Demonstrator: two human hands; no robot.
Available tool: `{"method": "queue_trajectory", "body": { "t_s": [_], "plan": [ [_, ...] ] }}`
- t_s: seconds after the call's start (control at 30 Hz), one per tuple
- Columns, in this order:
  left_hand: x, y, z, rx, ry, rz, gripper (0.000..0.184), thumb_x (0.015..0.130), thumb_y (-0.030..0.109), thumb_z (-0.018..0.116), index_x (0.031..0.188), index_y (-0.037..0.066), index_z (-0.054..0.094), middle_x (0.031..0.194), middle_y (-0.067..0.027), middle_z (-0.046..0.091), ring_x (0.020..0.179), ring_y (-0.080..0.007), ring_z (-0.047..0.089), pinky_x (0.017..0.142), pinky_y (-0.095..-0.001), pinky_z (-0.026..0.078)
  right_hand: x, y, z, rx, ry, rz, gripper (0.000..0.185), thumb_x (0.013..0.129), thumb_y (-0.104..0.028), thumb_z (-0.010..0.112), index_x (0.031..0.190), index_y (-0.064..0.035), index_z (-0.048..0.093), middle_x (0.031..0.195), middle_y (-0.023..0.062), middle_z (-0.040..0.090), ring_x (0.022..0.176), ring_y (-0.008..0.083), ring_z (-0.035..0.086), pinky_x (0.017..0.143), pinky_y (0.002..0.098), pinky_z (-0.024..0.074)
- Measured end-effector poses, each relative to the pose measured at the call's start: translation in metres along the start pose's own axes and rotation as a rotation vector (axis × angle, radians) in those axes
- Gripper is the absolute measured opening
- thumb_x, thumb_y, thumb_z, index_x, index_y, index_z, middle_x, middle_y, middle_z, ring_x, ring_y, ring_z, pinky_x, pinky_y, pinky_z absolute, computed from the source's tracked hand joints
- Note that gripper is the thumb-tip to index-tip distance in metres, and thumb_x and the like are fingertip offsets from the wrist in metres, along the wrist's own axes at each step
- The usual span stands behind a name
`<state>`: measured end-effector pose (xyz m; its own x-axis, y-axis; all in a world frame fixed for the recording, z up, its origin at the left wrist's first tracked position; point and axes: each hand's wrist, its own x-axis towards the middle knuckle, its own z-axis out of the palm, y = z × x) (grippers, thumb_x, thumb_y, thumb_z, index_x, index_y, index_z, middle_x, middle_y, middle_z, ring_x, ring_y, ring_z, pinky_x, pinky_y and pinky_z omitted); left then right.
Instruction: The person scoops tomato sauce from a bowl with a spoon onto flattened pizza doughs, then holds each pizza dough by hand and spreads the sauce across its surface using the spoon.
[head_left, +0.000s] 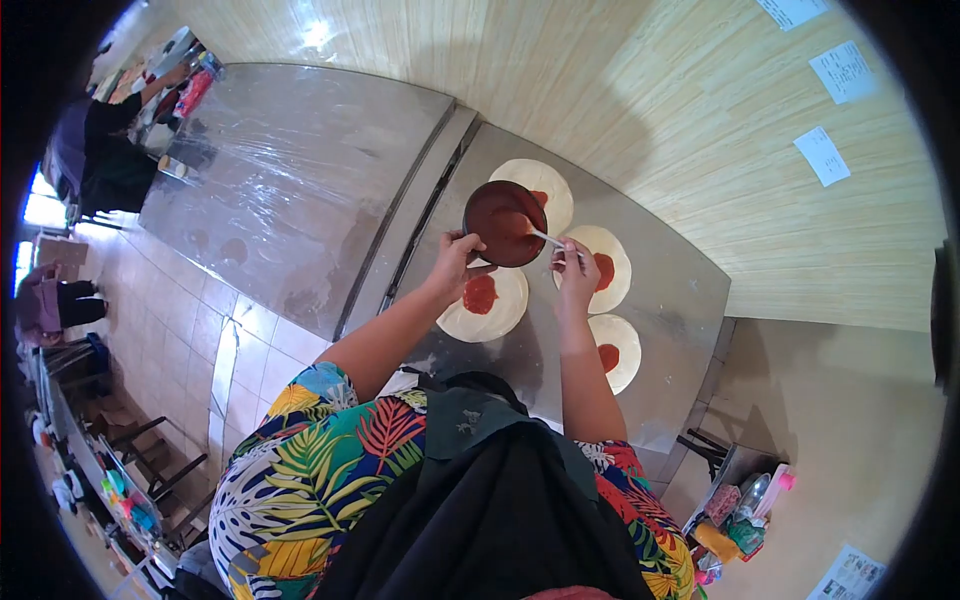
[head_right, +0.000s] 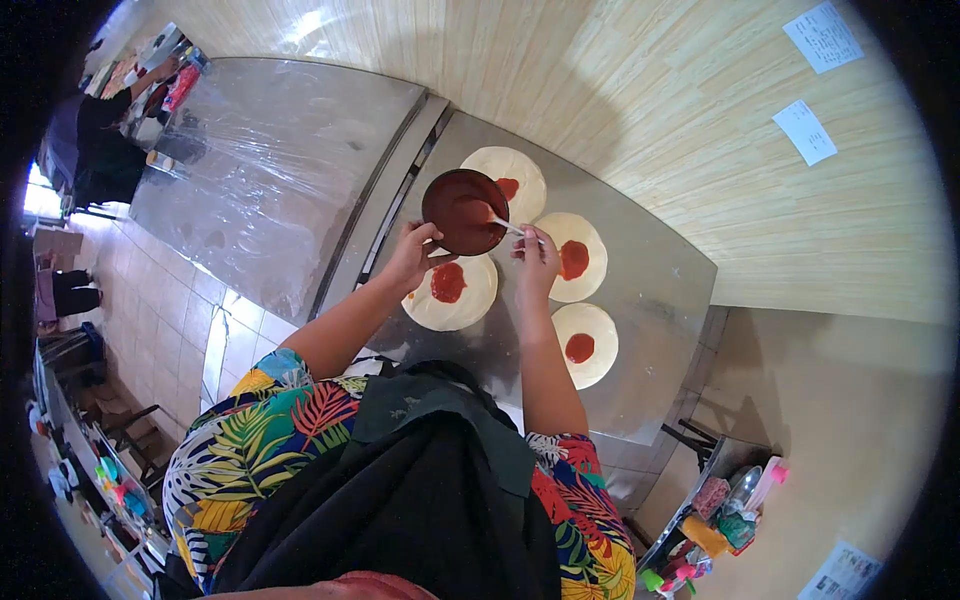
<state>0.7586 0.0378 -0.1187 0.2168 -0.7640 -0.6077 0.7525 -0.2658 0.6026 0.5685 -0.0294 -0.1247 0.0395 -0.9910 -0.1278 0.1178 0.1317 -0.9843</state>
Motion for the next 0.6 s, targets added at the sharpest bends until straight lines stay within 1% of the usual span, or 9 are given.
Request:
{"method": "queue_trajectory", "body": {
  "t_s": [0.03, 0.17, 0.27, 0.37, 0.43, 0.47, 0.53, 0.57, 0.6],
  "plan": [
    [0.001, 0.000, 0.000, -0.006, -0.004, -0.014, 0.058, 0.074, 0.005, 0.059, 0.122, 0.004, 0.026, 0.104, -0.0096, 0.045, 0.098, -0.0190, 0.053, 0.085, -0.0535, 0.052, -0.002, 0.000, -0.001, 0.083, 0.051, 0.006, 0.018, 0.094, -0.015, 0.057, 0.101, 0.0000, 0.065, 0.086, 0.0049, 0.063, 0.069, 0.0109, 0.058, 0.059, 0.0251, 0.0501],
    [-0.002, -0.001, 0.002, 0.000, 0.003, -0.014, 0.058, 0.074, 0.005, 0.059, 0.122, 0.004, 0.026, 0.104, -0.0097, 0.045, 0.098, -0.0192, 0.053, 0.085, -0.0540, 0.052, -0.005, -0.003, -0.006, 0.152, 0.098, 0.028, 0.018, 0.094, -0.016, 0.058, 0.102, -0.0015, 0.064, 0.086, 0.0052, 0.063, 0.071, 0.0111, 0.058, 0.061, 0.0272, 0.0498],
    [-0.002, -0.002, 0.002, 0.004, 0.029, -0.013, 0.058, 0.074, 0.005, 0.059, 0.122, 0.003, 0.027, 0.105, -0.0095, 0.044, 0.098, -0.0197, 0.053, 0.086, -0.0547, 0.051, -0.001, -0.001, -0.009, 0.275, 0.110, 0.121, 0.017, 0.093, -0.017, 0.058, 0.102, -0.0032, 0.064, 0.088, 0.0056, 0.064, 0.073, 0.0116, 0.058, 0.063, 0.0287, 0.0488],
    [0.000, -0.002, -0.003, -0.010, 0.022, -0.018, 0.058, 0.074, 0.005, 0.060, 0.122, 0.003, 0.027, 0.106, -0.0097, 0.044, 0.098, -0.0204, 0.053, 0.084, -0.0541, 0.052, 0.005, -0.002, -0.006, 0.339, 0.130, 0.166, 0.017, 0.093, -0.018, 0.058, 0.102, -0.0045, 0.063, 0.089, 0.0058, 0.064, 0.073, 0.0116, 0.059, 0.064, 0.0292, 0.0478],
    [0.000, -0.002, -0.006, 0.004, 0.025, -0.020, 0.054, 0.077, 0.008, 0.057, 0.122, 0.003, 0.027, 0.110, -0.0113, 0.040, 0.101, -0.0248, 0.051, 0.086, -0.0533, 0.053, 0.013, -0.008, -0.001, 0.340, 0.163, 0.145, 0.016, 0.093, -0.016, 0.058, 0.102, -0.0038, 0.063, 0.088, 0.0054, 0.064, 0.072, 0.0110, 0.058, 0.063, 0.0283, 0.0479],
    [0.000, -0.001, -0.009, 0.002, 0.031, -0.020, 0.054, 0.077, 0.008, 0.057, 0.122, 0.003, 0.027, 0.110, -0.0113, 0.040, 0.101, -0.0248, 0.051, 0.086, -0.0533, 0.053, 0.018, -0.011, 0.001, 0.339, 0.160, 0.150, 0.016, 0.093, -0.016, 0.058, 0.102, -0.0038, 0.063, 0.088, 0.0054, 0.064, 0.072, 0.0110, 0.058, 0.063, 0.0283, 0.0479],
    [0.000, 0.001, -0.013, -0.005, 0.064, -0.018, 0.053, 0.077, 0.008, 0.057, 0.121, 0.003, 0.027, 0.109, -0.0113, 0.040, 0.099, -0.0244, 0.051, 0.086, -0.0540, 0.053, 0.029, -0.017, 0.009, 0.172, 0.245, -0.006, 0.018, 0.094, -0.016, 0.057, 0.102, -0.0006, 0.062, 0.082, 0.0058, 0.063, 0.068, 0.0104, 0.057, 0.059, 0.0258, 0.0477],
    [0.000, 0.002, -0.017, -0.004, 0.069, -0.016, 0.053, 0.077, 0.008, 0.057, 0.121, 0.003, 0.027, 0.109, -0.0113, 0.040, 0.099, -0.0244, 0.051, 0.086, -0.0540, 0.053, 0.036, -0.014, 0.008, 0.024, 0.208, -0.110, 0.018, 0.094, -0.016, 0.056, 0.100, -0.0013, 0.063, 0.086, 0.0062, 0.064, 0.071, 0.0111, 0.058, 0.063, 0.0274, 0.0489],
    [0.000, 0.003, -0.020, -0.008, 0.074, -0.017, 0.052, 0.077, 0.007, 0.057, 0.121, 0.003, 0.028, 0.108, -0.0114, 0.040, 0.099, -0.0245, 0.051, 0.086, -0.0544, 0.053, 0.041, -0.010, 0.011, 0.026, 0.206, -0.106, 0.018, 0.094, -0.016, 0.056, 0.100, -0.0013, 0.063, 0.086, 0.0062, 0.064, 0.071, 0.0111, 0.058, 0.063, 0.0274, 0.0489]
  ]
}}
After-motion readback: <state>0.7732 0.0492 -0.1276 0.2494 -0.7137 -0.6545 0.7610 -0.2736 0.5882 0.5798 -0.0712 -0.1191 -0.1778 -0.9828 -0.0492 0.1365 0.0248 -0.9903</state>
